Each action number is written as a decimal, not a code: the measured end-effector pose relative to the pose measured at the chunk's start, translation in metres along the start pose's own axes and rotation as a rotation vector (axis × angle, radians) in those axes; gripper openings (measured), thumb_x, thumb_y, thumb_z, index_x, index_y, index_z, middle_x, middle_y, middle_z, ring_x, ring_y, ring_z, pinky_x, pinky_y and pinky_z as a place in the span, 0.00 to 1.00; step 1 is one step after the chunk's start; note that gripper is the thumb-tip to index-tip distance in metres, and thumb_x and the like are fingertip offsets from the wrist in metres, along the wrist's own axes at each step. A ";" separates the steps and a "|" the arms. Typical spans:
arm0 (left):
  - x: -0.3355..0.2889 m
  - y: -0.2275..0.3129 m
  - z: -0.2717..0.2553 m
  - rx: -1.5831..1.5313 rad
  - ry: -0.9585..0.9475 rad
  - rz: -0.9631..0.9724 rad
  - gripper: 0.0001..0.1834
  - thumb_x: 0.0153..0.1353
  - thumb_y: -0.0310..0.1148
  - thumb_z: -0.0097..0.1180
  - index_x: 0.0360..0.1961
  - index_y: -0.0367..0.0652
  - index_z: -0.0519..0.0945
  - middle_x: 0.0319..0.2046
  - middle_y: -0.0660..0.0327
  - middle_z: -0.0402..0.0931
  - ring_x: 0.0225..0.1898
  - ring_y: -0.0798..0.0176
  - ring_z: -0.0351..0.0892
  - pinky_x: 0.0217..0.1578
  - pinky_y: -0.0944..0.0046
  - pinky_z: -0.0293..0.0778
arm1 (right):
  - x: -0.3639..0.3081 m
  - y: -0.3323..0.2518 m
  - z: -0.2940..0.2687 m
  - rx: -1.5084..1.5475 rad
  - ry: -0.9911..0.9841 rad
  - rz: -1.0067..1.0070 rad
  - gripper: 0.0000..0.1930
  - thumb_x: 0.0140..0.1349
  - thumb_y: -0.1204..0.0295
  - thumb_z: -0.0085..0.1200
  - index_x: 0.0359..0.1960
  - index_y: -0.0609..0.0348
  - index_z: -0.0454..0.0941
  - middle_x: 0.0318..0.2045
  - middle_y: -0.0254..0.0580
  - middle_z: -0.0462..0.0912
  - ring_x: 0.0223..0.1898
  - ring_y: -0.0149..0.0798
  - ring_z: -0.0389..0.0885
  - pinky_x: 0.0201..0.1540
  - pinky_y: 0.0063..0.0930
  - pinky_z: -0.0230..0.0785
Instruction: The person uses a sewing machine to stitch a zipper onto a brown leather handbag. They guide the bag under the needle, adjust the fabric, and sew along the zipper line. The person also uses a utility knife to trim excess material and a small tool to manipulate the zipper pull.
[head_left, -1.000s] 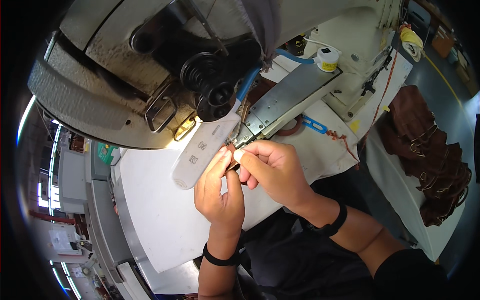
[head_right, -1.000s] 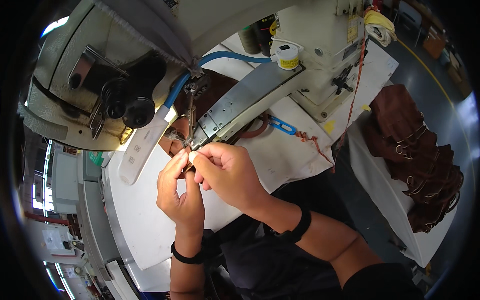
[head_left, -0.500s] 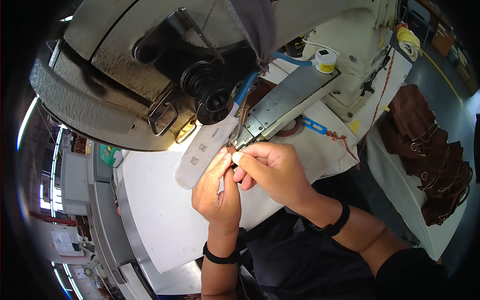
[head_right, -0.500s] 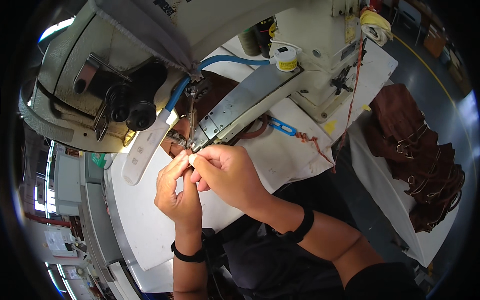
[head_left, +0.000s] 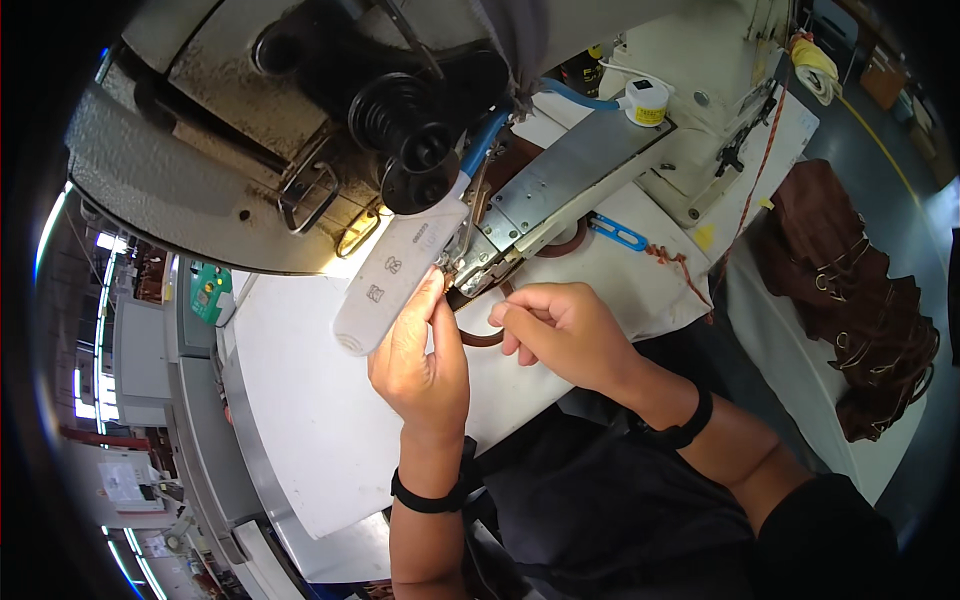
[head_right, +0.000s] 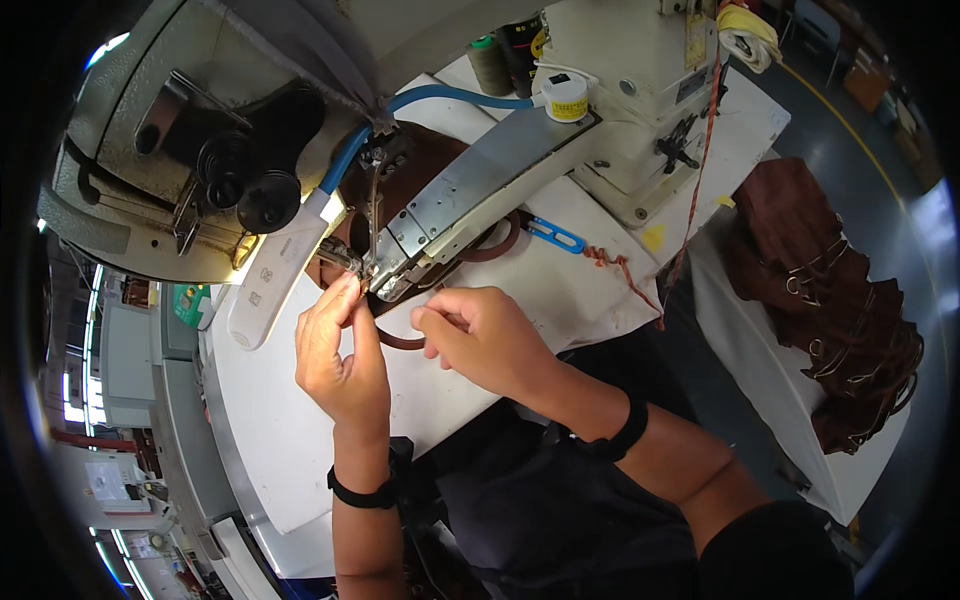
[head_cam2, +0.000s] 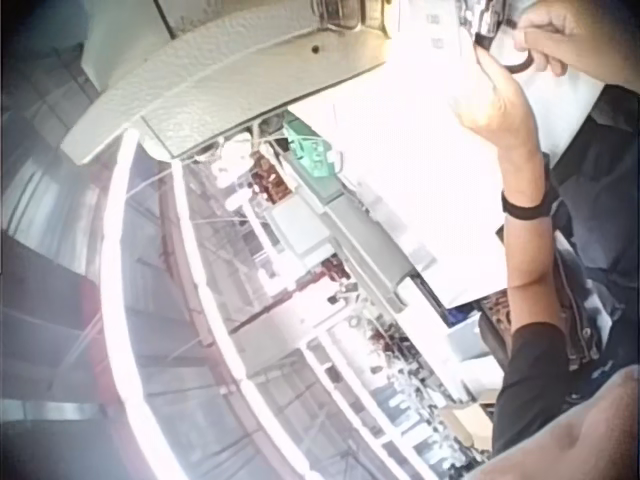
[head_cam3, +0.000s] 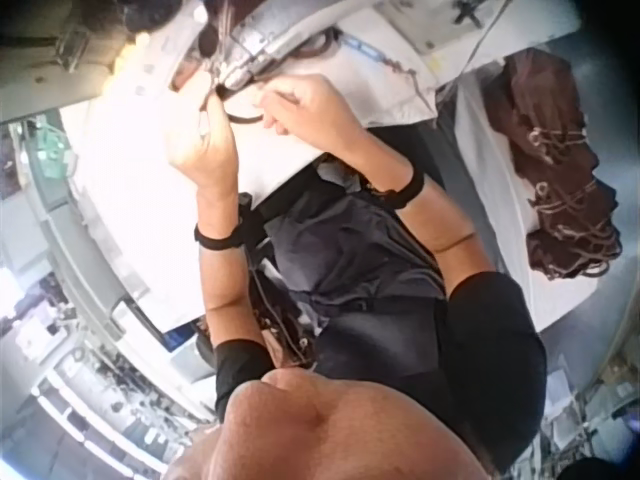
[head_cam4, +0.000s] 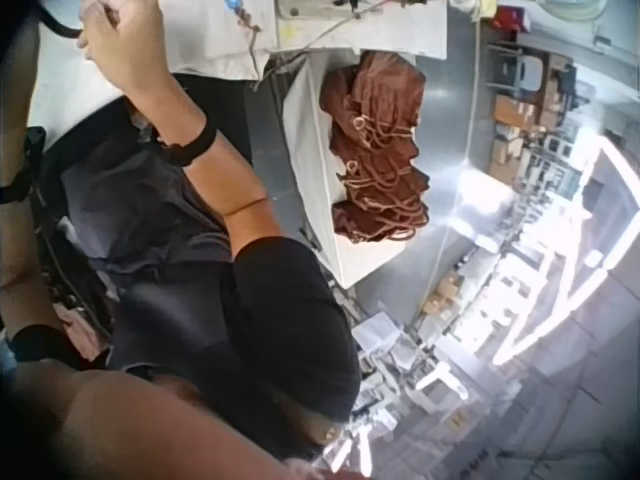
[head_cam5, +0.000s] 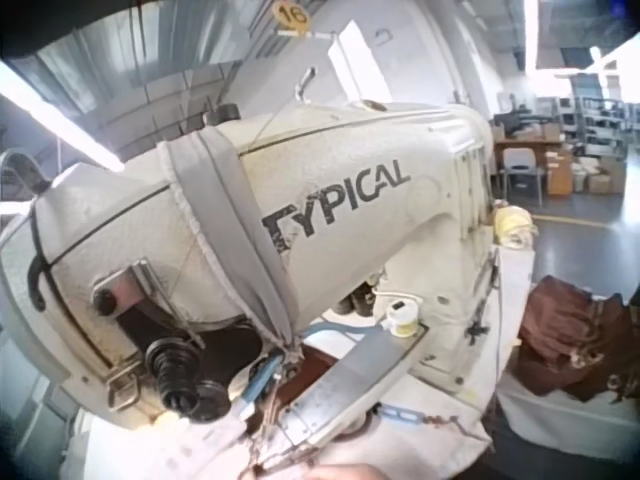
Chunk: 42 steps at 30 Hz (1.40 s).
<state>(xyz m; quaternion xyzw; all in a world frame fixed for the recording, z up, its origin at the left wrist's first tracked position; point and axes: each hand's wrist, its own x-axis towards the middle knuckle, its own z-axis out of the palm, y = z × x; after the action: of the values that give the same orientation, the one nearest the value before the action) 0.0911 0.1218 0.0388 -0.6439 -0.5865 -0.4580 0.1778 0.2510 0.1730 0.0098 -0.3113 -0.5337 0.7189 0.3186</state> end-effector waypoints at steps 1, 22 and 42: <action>-0.001 -0.002 0.001 0.009 0.009 0.020 0.14 0.58 0.10 0.65 0.44 0.35 0.88 0.43 0.52 0.90 0.45 0.55 0.89 0.49 0.61 0.82 | 0.000 0.013 -0.004 -0.077 -0.004 0.015 0.13 0.75 0.67 0.57 0.47 0.66 0.85 0.28 0.34 0.85 0.27 0.24 0.81 0.32 0.20 0.74; 0.000 -0.010 -0.008 0.003 -0.125 -0.090 0.12 0.67 0.20 0.64 0.51 0.36 0.89 0.49 0.55 0.89 0.44 0.69 0.87 0.40 0.71 0.81 | -0.001 0.044 0.013 -0.477 0.360 -0.892 0.14 0.65 0.78 0.62 0.52 0.64 0.83 0.47 0.49 0.85 0.48 0.50 0.84 0.48 0.40 0.78; 0.049 -0.083 -0.032 0.132 -0.600 0.542 0.51 0.44 0.47 0.83 0.68 0.43 0.71 0.60 0.51 0.78 0.56 0.43 0.78 0.56 0.43 0.67 | 0.039 -0.068 -0.016 -0.120 -0.123 -0.234 0.16 0.73 0.70 0.52 0.53 0.70 0.82 0.22 0.38 0.82 0.17 0.24 0.76 0.22 0.20 0.67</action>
<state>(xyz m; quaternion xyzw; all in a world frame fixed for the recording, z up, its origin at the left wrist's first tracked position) -0.0021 0.1472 0.0691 -0.8673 -0.4496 -0.1482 0.1539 0.2485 0.2280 0.0675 -0.2209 -0.6268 0.6615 0.3476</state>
